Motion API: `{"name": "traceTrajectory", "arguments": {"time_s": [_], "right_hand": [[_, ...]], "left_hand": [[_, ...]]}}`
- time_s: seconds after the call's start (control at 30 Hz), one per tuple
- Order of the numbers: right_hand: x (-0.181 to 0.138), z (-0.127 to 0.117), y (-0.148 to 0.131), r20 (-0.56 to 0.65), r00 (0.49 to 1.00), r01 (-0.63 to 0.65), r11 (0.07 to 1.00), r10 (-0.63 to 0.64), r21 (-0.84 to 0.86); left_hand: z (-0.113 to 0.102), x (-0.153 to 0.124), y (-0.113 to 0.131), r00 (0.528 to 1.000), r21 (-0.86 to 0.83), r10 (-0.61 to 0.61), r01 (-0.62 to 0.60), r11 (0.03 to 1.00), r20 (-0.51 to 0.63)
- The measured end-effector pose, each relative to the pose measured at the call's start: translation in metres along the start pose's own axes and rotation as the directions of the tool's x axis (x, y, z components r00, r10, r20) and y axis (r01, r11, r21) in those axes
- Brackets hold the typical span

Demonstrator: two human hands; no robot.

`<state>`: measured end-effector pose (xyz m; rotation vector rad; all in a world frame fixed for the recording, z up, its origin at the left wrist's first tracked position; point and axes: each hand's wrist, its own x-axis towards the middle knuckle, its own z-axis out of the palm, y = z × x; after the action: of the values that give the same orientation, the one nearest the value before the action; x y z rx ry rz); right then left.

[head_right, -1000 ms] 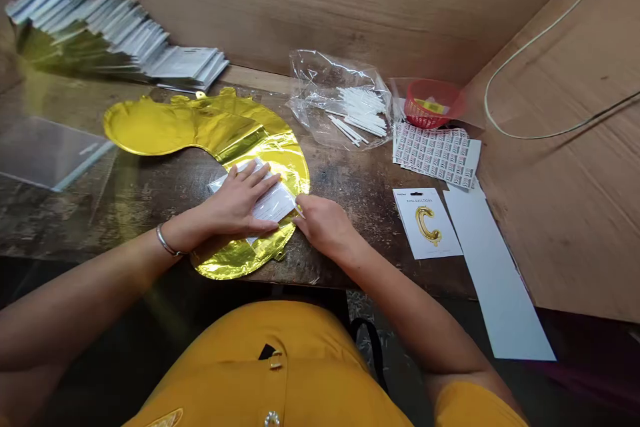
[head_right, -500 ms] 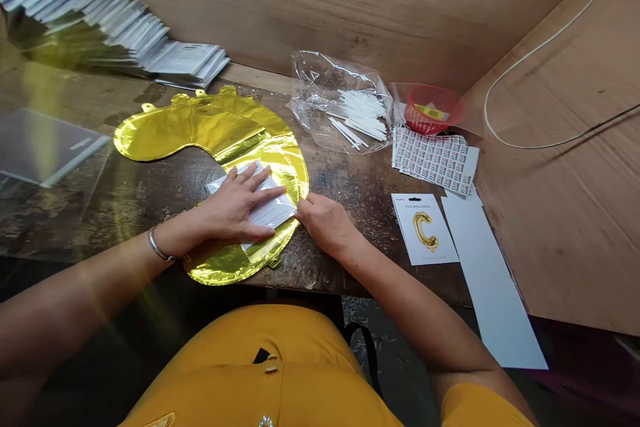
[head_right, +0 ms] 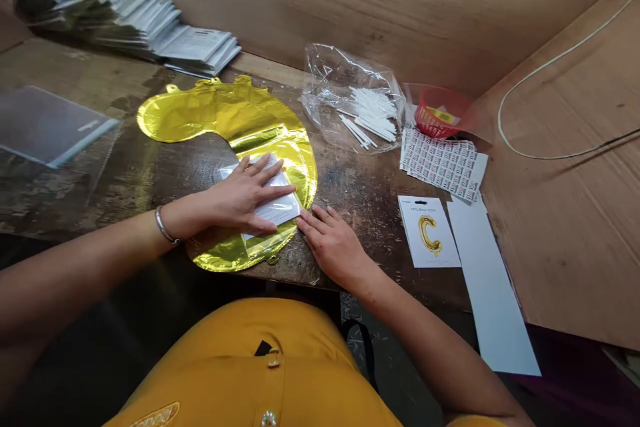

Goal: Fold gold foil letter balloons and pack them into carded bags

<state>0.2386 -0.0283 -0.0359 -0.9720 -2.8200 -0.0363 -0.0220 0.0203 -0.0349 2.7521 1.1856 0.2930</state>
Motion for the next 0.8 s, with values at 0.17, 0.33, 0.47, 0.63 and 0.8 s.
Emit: {"name": "traceTrajectory", "arguments": {"time_s": [0.17, 0.33, 0.47, 0.63, 0.8], "right_hand": [[-0.003, -0.002, -0.021, -0.018, 0.999, -0.050, 0.994, 0.048, -0.102], [0.013, -0.011, -0.022, -0.196, 0.981, 0.007, 0.996, 0.011, 0.091], [0.023, -0.009, -0.009, -0.176, 0.982, -0.025, 0.963, 0.074, 0.268], [0.037, -0.018, -0.024, -0.093, 0.995, 0.005, 0.959, 0.022, 0.283], [0.055, 0.001, -0.042, -0.057, 0.998, 0.005, 0.881, 0.025, 0.473]], "left_hand": [[0.004, -0.053, 0.029, 0.985, 0.021, 0.001, 0.003, 1.000, -0.172], [0.020, -0.093, 0.036, 0.967, -0.011, 0.011, -0.015, 1.000, -0.256], [0.023, -0.086, 0.035, 0.965, -0.039, -0.021, 0.012, 0.999, -0.262], [0.022, -0.079, 0.037, 0.960, -0.134, -0.011, -0.028, 0.991, -0.281], [0.021, -0.081, 0.033, 0.956, -0.258, -0.024, -0.056, 0.964, -0.294]]}}
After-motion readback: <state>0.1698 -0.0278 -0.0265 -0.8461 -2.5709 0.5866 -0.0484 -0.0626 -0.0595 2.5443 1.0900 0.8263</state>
